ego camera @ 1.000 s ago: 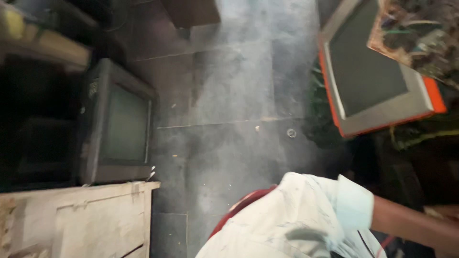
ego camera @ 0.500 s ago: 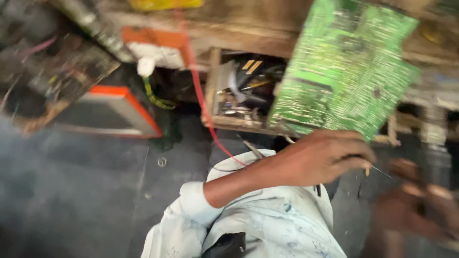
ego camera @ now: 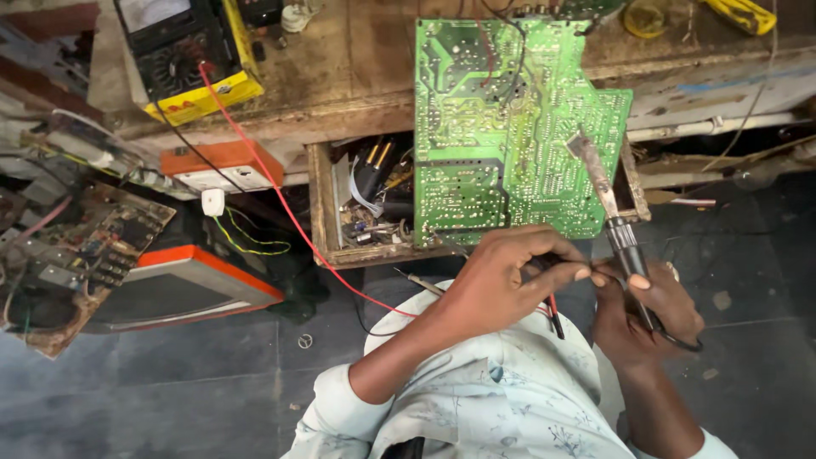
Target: The person uses a screwdriver to unscrew and remove components from a television main circuit board on the workbench, then flips the board over and probes its underside with multimeter test leads, and finally solders a point on the board with a soldering iron.
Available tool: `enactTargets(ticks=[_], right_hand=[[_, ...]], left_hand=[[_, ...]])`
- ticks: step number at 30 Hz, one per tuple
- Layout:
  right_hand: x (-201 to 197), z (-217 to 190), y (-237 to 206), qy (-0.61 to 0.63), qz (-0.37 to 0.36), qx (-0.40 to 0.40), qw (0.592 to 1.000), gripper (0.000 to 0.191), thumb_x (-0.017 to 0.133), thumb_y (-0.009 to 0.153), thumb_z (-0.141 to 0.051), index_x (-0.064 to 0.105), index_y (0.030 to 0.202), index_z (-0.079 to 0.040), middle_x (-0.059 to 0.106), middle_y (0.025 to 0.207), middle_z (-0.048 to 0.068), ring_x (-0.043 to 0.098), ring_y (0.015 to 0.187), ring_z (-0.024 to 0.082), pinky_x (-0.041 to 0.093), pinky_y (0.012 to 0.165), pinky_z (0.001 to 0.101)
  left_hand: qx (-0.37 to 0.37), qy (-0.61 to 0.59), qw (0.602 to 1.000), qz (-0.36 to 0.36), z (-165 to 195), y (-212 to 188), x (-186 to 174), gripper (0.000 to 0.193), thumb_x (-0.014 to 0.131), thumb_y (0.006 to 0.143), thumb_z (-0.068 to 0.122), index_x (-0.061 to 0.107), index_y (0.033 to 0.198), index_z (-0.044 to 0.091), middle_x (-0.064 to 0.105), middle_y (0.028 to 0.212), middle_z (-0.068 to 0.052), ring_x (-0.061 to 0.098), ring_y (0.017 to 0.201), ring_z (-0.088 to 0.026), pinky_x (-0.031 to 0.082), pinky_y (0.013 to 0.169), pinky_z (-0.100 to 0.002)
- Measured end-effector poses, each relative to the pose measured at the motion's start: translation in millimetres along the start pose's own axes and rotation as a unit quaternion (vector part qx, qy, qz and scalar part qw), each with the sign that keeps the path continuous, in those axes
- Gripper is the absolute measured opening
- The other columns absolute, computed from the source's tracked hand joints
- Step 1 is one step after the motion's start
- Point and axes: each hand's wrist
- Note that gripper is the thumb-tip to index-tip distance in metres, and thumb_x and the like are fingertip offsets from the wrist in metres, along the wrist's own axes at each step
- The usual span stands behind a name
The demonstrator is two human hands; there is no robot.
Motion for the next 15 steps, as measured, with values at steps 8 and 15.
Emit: enactTargets(ticks=[8, 15], right_hand=[[2.0, 0.3, 2.5, 0.031, 0.034, 0.025, 0.999, 0.045, 0.071, 0.099, 0.014, 0.052, 0.131, -0.012, 0.072, 0.092, 0.021, 0.074, 0.079, 0.022, 0.055, 0.065, 0.0261], [8.0, -7.2, 9.8, 0.026, 0.035, 0.012, 0.999, 0.044, 0.072, 0.094, 0.014, 0.052, 0.126, -0.008, 0.070, 0.091, 0.020, 0.073, 0.076, 0.020, 0.053, 0.062, 0.0249]], left_hand=[[0.139, 0.056, 0.988, -0.026, -1.2, 1.0, -5.6, 0.010, 0.074, 0.098, 0.013, 0.071, 0.104, 0.005, 0.068, 0.096, -0.007, 0.069, 0.082, -0.023, 0.055, 0.076, -0.034], [0.197, 0.122, 0.968, 0.095, 2.7, 3.3, -0.9, 0.009, 0.073, 0.100, 0.011, 0.069, 0.104, 0.004, 0.069, 0.103, -0.007, 0.071, 0.090, -0.025, 0.058, 0.081, -0.034]])
Point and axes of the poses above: each hand's wrist, its own y-axis towards the middle knuckle, its own x-axis out of the palm, z = x × y
